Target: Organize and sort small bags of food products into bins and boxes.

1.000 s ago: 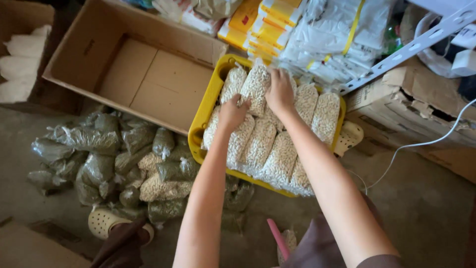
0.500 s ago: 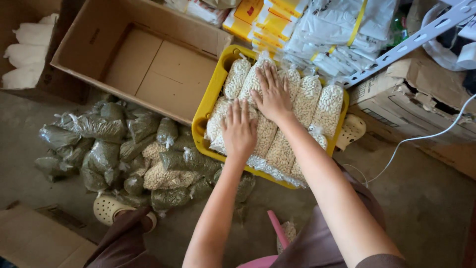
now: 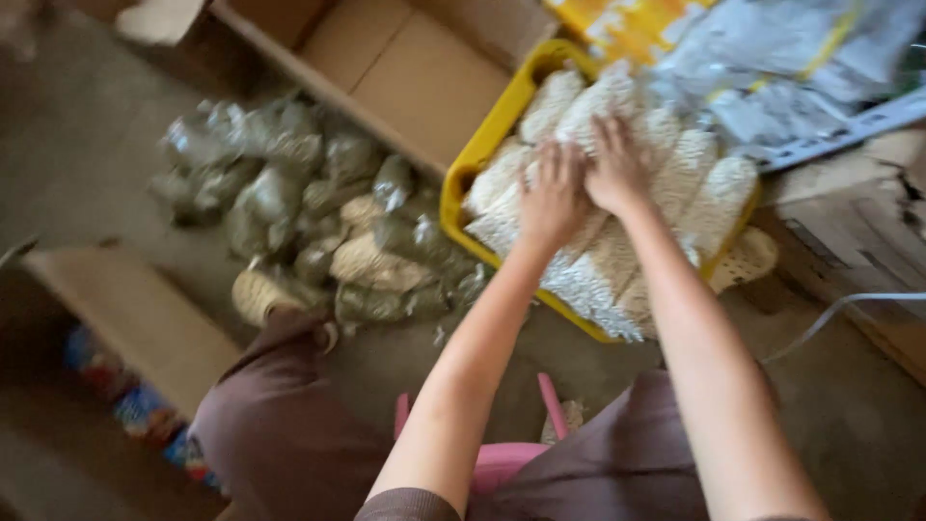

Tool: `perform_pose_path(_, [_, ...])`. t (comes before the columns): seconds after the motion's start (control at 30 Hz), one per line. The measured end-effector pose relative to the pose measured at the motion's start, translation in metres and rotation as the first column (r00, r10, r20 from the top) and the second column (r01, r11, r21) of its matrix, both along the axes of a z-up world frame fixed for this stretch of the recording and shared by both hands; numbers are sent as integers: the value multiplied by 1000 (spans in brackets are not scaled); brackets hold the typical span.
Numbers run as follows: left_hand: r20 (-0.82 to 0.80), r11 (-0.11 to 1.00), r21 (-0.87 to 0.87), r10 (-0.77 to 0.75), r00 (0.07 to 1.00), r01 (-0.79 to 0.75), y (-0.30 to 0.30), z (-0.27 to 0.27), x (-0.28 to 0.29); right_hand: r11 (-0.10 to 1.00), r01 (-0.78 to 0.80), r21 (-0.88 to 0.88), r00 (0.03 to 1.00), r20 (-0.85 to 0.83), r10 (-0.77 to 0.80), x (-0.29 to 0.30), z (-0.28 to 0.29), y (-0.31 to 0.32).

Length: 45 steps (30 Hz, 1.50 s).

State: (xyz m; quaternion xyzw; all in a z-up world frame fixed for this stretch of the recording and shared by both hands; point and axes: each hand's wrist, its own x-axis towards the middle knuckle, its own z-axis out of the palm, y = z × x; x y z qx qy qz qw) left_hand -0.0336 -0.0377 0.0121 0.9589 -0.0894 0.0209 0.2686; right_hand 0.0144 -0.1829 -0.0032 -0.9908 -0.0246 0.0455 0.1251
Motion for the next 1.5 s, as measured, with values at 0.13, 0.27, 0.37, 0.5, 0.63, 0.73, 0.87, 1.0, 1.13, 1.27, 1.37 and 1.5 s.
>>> perform_pose_path(0.13, [219, 966, -253, 109, 970, -51, 38, 2, -61, 997, -31, 66, 998, 53, 28, -23, -11, -2])
perform_pose_path(0.27, [131, 800, -492, 457, 880, -343, 106, -38, -112, 990, -114, 89, 971, 221, 92, -58, -1, 17])
perform_pose_path(0.37, [-13, 474, -663, 767, 641, -580, 170, -168, -124, 969, -209, 127, 945, 280, 167, -68, 20, 43])
perform_pose_path(0.5, [-408, -62, -579, 885, 224, -813, 248, -311, -124, 937, -321, 142, 929, 239, 282, -88, 37, 75])
perform_pose_path(0.63, [-873, -437, -368, 466, 143, -821, 266, -311, -102, 930, -348, 118, 930, 169, 326, -111, 40, 97])
perform_pose_path(0.73, [-774, -462, -512, 614, 156, -724, 270, -311, -85, 917, -369, 154, 927, 130, 351, -124, 48, 108])
perform_pose_path(0.87, [-846, -530, -333, 533, -2, -780, 290, -293, -66, 901, -363, 237, 931, 134, 339, -135, 47, 113])
perform_pose_path(1.0, [-845, -509, -468, 496, 198, -723, 299, -330, -54, 873, -378, 310, 925, 170, 340, -140, 45, 120])
perform_pose_path(1.13, [-568, -306, -652, 803, 179, -694, 276, -235, -59, 849, -384, 363, 923, 149, 354, -148, 65, 127])
perform_pose_path(1.27, [-422, -175, -864, 763, 490, -472, 240, -93, -87, 768, -325, 551, 935, 67, 348, -157, 87, 125])
perform_pose_path(1.37, [-458, -125, -883, 447, 768, -453, 222, -36, -100, 692, -227, 686, 948, -5, 317, -162, 105, 125])
perform_pose_path(1.5, [-359, -32, -931, -90, 929, -363, 177, 22, -106, 479, 29, 878, 926, -204, 318, -163, 95, 114])
